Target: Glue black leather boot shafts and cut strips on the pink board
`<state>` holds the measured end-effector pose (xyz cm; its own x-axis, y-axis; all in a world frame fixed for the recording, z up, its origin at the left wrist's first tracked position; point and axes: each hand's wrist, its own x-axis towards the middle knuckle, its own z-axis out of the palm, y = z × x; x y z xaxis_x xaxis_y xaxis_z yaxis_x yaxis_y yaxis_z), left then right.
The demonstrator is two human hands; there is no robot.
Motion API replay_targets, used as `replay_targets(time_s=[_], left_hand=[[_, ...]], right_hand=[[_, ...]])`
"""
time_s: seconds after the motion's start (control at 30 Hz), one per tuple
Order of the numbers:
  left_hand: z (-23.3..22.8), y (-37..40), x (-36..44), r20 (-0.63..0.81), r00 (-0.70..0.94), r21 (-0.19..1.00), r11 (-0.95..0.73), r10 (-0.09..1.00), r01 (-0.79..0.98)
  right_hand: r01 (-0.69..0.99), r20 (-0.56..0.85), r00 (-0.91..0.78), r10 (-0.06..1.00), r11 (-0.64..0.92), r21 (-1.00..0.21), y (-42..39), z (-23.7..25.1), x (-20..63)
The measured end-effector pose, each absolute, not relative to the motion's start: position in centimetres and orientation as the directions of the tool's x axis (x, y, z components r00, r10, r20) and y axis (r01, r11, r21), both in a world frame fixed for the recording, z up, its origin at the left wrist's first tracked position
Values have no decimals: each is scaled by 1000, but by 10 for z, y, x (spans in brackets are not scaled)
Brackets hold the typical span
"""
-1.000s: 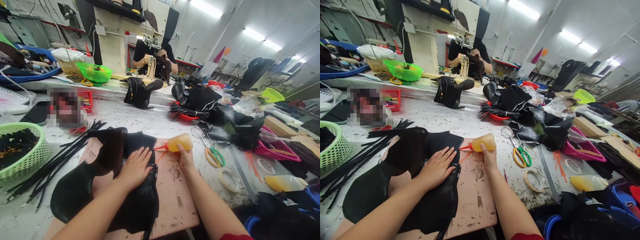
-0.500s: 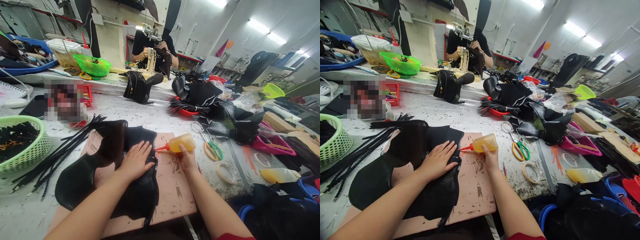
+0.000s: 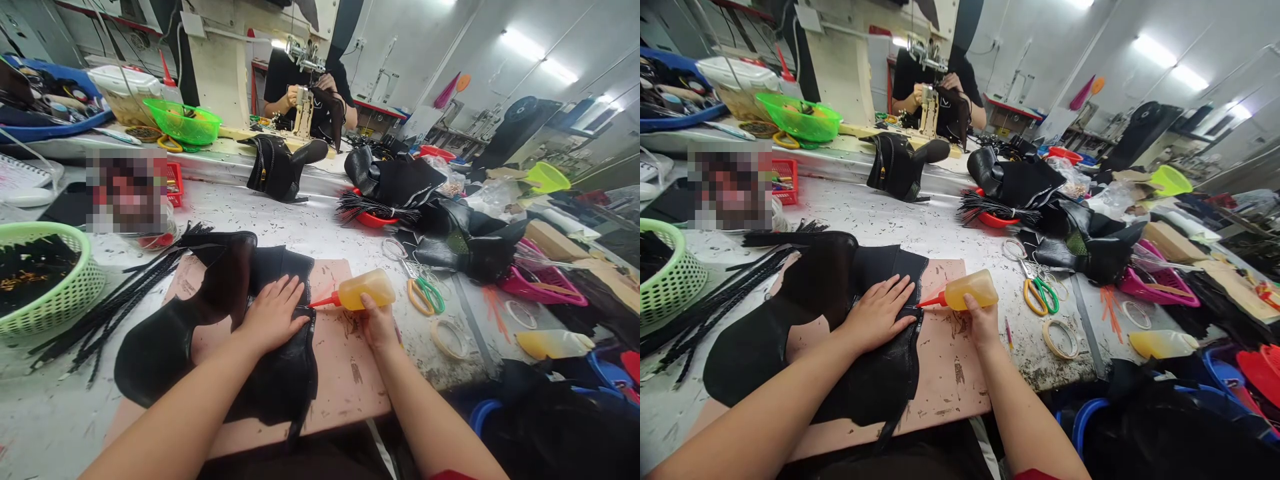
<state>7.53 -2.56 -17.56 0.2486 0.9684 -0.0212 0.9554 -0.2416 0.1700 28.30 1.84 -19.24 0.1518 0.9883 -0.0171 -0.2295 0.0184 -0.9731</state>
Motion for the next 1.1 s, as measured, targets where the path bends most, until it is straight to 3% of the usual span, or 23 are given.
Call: replay_targets(time_s=[0.43, 1.1], left_hand=[[-169, -26, 77, -48, 247, 180, -235, 968, 955], [-170, -25, 79, -77, 250, 188, -232, 965, 954]], right_hand=[[-169, 114, 66, 991, 124, -978, 1, -186, 289], [-207, 44, 60, 997, 55, -977, -37, -198, 299]])
